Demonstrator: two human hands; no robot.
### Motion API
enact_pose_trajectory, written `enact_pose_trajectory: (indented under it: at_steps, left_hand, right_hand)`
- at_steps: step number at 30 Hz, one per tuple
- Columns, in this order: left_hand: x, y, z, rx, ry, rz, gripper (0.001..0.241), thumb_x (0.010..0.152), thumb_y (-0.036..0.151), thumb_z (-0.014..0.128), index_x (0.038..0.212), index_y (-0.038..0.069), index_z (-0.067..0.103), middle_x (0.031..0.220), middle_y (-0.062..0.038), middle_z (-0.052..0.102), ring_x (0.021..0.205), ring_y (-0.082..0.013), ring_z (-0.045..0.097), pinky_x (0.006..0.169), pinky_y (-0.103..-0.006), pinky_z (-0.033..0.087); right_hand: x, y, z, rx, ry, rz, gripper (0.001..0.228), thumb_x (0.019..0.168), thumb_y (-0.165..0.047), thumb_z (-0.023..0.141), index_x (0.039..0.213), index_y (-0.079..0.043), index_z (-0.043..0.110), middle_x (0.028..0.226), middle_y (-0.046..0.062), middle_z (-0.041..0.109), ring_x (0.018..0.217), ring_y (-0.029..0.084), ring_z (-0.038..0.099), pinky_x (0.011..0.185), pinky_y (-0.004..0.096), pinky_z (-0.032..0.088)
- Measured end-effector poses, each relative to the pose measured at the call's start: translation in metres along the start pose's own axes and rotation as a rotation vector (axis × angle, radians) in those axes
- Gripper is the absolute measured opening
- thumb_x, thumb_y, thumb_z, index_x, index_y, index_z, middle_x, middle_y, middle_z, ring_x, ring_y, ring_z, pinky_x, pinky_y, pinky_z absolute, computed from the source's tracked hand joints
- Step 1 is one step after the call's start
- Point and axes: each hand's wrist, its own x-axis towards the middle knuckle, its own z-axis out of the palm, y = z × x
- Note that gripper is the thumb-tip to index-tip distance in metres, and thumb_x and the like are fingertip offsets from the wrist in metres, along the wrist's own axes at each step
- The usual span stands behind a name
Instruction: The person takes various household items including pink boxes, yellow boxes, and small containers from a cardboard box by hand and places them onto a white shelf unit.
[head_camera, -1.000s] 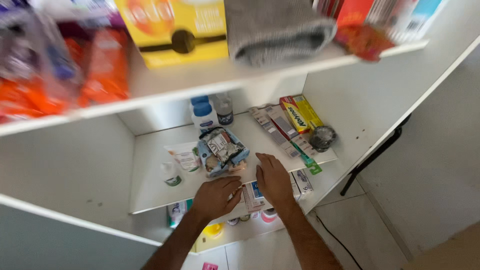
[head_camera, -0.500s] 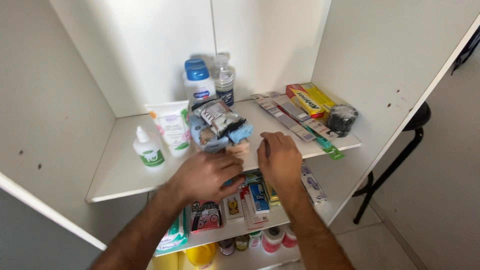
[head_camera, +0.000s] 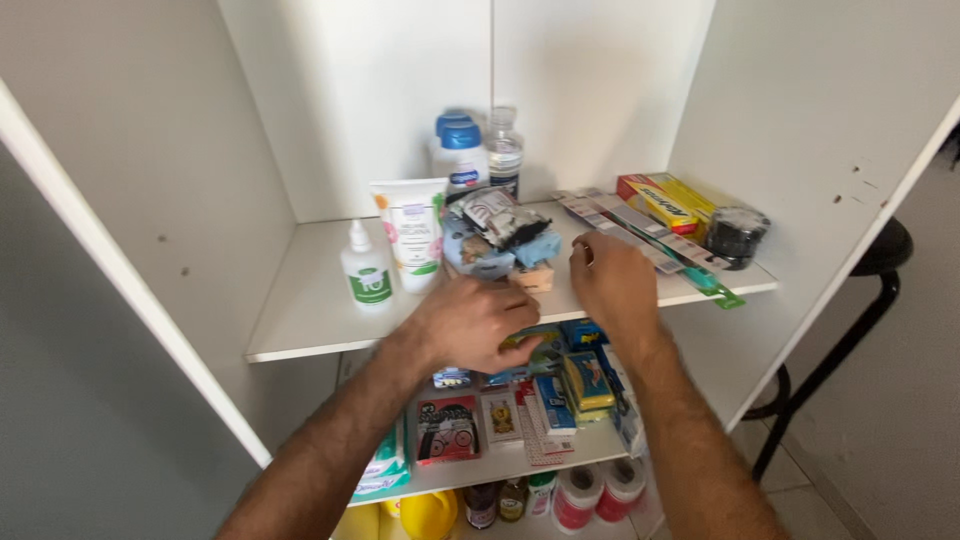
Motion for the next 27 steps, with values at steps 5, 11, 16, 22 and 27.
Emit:
enact_pose_trajectory:
  at_steps: [5, 11, 16, 22, 27]
  left_hand:
    - [0.001, 0.0, -0.001, 0.025, 0.031, -0.027, 0.026, 0.094, 0.047, 0.067, 0.087, 0.022, 0.069, 0.08, 0.001, 0.069, 0.077, -0.0212, 0.076, 0.064, -0.0372, 0.062]
    - [0.002, 0.006, -0.01, -0.08, 0.012, -0.059, 0.023, 0.096, 0.039, 0.068, 0.092, 0.017, 0.075, 0.079, -0.003, 0.072, 0.074, -0.0252, 0.076, 0.064, -0.0412, 0.062]
    - [0.002, 0.005, -0.006, -0.033, 0.009, -0.048, 0.024, 0.097, 0.04, 0.068, 0.092, 0.017, 0.075, 0.08, -0.002, 0.074, 0.071, -0.0233, 0.076, 0.061, -0.0375, 0.062]
    - [0.004, 0.008, -0.02, 0.021, 0.069, -0.023, 0.021, 0.104, 0.034, 0.065, 0.093, 0.018, 0.074, 0.082, -0.001, 0.072, 0.072, -0.0205, 0.075, 0.062, -0.0354, 0.063]
    - [-0.018, -0.014, -0.048, -0.013, 0.214, -0.243, 0.015, 0.101, 0.035, 0.072, 0.093, 0.024, 0.078, 0.089, 0.003, 0.08, 0.076, -0.0181, 0.079, 0.066, -0.033, 0.066]
  right_hand:
    - [0.047, 0.015, 0.024, -0.05, -0.122, 0.071, 0.032, 0.109, -0.034, 0.058, 0.12, -0.018, 0.082, 0.095, 0.012, 0.082, 0.096, 0.039, 0.081, 0.084, 0.054, 0.062]
    - [0.049, 0.016, 0.029, 0.076, -0.17, 0.086, 0.031, 0.11, -0.018, 0.058, 0.128, -0.01, 0.081, 0.105, 0.02, 0.081, 0.102, 0.043, 0.08, 0.089, 0.052, 0.061]
    - [0.049, 0.02, 0.03, 0.027, -0.206, 0.03, 0.03, 0.11, -0.02, 0.057, 0.13, -0.018, 0.08, 0.111, 0.02, 0.083, 0.112, 0.046, 0.078, 0.097, 0.057, 0.061]
    - [0.039, 0.001, 0.019, -0.111, -0.164, -0.107, 0.031, 0.111, -0.012, 0.051, 0.129, -0.007, 0.076, 0.104, 0.024, 0.081, 0.104, 0.045, 0.081, 0.088, 0.056, 0.064]
    - [0.036, -0.008, 0.012, -0.194, -0.175, -0.108, 0.034, 0.108, -0.015, 0.052, 0.134, -0.014, 0.075, 0.104, 0.018, 0.081, 0.101, 0.039, 0.083, 0.089, 0.051, 0.066]
